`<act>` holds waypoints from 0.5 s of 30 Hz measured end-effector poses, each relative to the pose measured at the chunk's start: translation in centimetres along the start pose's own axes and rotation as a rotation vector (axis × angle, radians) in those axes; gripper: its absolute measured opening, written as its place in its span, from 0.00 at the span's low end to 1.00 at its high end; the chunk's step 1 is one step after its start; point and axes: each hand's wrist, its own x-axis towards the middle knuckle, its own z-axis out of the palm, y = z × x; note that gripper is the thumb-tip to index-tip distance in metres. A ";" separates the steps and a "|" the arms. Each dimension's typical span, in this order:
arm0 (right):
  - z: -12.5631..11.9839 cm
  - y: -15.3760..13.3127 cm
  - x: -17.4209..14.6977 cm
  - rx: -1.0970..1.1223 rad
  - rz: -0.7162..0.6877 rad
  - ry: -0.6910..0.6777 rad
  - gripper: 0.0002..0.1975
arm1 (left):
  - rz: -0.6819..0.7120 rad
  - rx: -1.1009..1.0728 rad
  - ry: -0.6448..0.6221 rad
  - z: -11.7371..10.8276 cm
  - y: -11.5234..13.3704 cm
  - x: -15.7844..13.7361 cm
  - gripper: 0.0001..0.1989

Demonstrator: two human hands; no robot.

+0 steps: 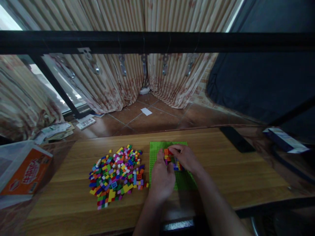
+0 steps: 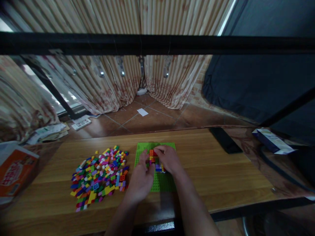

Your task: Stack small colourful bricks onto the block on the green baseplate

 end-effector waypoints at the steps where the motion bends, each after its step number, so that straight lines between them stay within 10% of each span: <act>1: 0.0 -0.1 0.0 0.005 0.003 -0.004 0.15 | 0.003 0.009 0.000 0.0 0.0 0.0 0.27; 15: 0.1 0.9 -0.6 0.124 0.011 0.005 0.22 | 0.024 0.026 0.048 0.2 0.3 -0.3 0.31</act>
